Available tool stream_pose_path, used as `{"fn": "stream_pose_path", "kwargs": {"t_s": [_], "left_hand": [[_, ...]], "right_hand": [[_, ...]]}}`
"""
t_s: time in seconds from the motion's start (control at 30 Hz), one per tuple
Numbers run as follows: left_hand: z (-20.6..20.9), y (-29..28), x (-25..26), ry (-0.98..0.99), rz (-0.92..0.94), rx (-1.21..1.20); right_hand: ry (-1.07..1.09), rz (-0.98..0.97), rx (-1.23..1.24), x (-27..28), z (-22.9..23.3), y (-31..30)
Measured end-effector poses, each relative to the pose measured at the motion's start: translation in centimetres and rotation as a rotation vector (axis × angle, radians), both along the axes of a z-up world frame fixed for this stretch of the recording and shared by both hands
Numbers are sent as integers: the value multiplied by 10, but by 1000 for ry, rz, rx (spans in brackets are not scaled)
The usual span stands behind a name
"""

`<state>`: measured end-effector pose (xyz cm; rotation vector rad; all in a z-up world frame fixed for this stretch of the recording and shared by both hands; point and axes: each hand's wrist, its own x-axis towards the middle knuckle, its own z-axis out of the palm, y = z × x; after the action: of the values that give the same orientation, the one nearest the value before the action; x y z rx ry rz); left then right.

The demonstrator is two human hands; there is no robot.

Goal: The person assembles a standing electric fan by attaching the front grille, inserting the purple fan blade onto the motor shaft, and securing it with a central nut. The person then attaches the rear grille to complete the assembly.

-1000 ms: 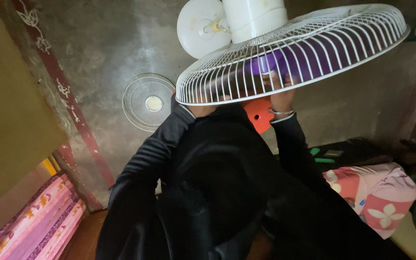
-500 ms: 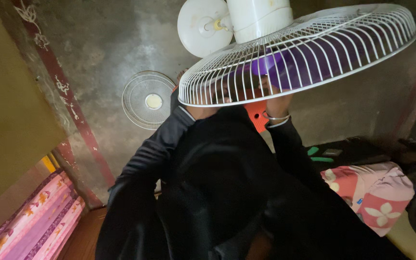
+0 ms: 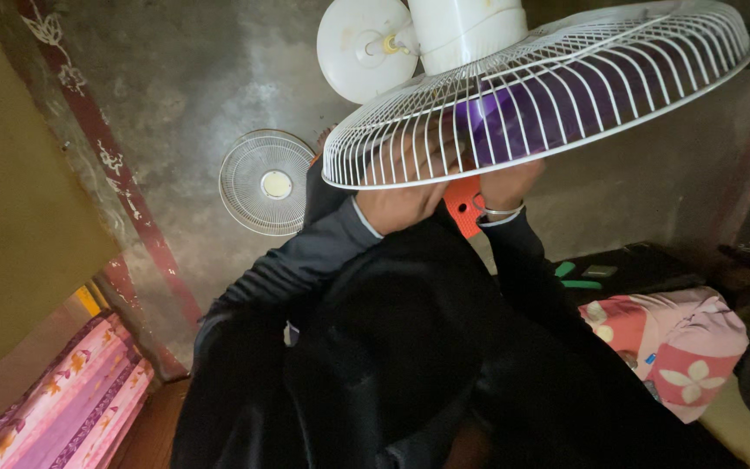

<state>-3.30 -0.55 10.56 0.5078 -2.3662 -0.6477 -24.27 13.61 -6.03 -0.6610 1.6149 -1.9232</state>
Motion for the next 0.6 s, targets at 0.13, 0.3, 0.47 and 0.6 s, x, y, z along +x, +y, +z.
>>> {"fn": "stream_pose_path", "kwargs": {"t_s": [0.13, 0.3, 0.47, 0.6], "left_hand": [[-13, 7, -11, -136, 177, -57], [-44, -7, -13, 32, 16, 215], [-64, -20, -1, 1, -44, 306], [-69, -20, -2, -4, -71, 344]], "right_hand": [[140, -53, -47, 4, 9, -3], [475, -27, 65, 16, 36, -7], [611, -58, 344, 22, 60, -13], [1072, 1, 241, 9, 49, -11]]}}
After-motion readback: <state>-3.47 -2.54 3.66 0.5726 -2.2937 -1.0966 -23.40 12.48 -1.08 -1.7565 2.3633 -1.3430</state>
